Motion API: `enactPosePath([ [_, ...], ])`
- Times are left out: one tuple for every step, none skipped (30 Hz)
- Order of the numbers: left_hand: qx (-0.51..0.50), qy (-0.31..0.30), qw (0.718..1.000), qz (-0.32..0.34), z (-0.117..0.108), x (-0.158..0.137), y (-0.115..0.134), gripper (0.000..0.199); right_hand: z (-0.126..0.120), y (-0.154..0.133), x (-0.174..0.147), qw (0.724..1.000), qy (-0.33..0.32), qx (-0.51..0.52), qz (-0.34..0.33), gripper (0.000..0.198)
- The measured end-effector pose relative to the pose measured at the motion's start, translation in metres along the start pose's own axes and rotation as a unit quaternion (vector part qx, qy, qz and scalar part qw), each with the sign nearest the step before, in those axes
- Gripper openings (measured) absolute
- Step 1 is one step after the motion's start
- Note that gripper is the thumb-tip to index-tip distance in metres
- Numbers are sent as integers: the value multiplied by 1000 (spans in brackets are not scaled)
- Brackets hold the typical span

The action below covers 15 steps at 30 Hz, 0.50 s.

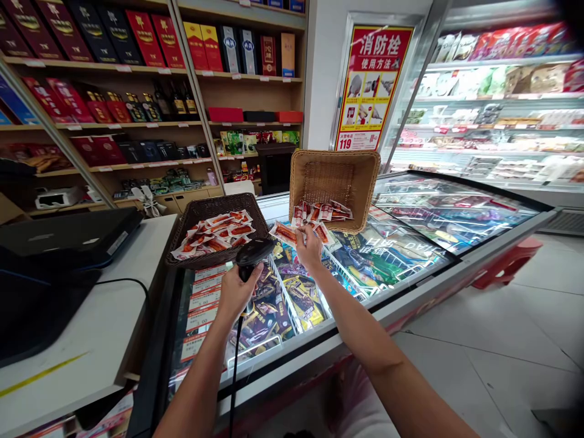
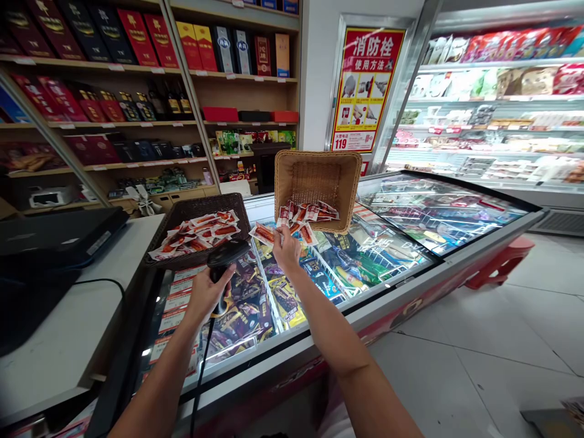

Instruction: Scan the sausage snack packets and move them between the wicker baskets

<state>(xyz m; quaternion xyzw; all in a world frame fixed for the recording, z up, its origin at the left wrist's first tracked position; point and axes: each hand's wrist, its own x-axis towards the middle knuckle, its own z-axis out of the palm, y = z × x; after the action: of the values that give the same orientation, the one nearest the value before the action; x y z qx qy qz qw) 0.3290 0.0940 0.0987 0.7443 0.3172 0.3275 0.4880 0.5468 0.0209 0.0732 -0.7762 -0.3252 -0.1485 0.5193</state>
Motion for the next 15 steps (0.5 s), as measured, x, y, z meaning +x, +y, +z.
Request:
enactPosePath([
  [12,1,1000,2,0,0,1,49,0,0,0,1000,-1,2,-1,25],
  [23,1,1000,3,-1,0,2,49,-1,0,0,1000,-3,4,-1,25],
  [31,0,1000,4,-1,-1,3,49,-1,0,1,1000,-5,8,-2,25],
  [36,0,999,5,-1,-1,4,48,-1,0,1,1000,-5,12,-3,25],
  [38,-1,999,6,-1,-2,6,48,0,1,1,1000,-4,17,-3,25],
  [35,0,999,6,-1,-2,7,47,0,2,1,1000,-1,23,-1,25],
  [29,1,1000,5,-1,-3,7,48,2,4,2,999,4,31,3,25],
  [19,4,1000,1,-1,-3,7,48,4,7,2,999,10,43,11,25],
  [5,8,1000,-5,0,-3,7,49,6,10,3,998,17,59,26,25],
  [-9,14,1000,-12,0,-2,6,50,9,14,4,995,27,82,51,24],
  [-23,21,999,-19,1,-1,4,51,12,19,6,989,40,112,88,25],
  [-38,30,998,-27,2,0,3,52,15,24,10,978,53,150,138,25],
  [-55,43,997,-36,2,1,1,54,17,28,14,960,66,190,193,25],
  [-76,59,994,-46,3,3,0,55,18,32,21,939,75,237,238,26],
  [-102,78,990,-59,3,5,-1,56,18,35,28,920,79,277,265,27],
])
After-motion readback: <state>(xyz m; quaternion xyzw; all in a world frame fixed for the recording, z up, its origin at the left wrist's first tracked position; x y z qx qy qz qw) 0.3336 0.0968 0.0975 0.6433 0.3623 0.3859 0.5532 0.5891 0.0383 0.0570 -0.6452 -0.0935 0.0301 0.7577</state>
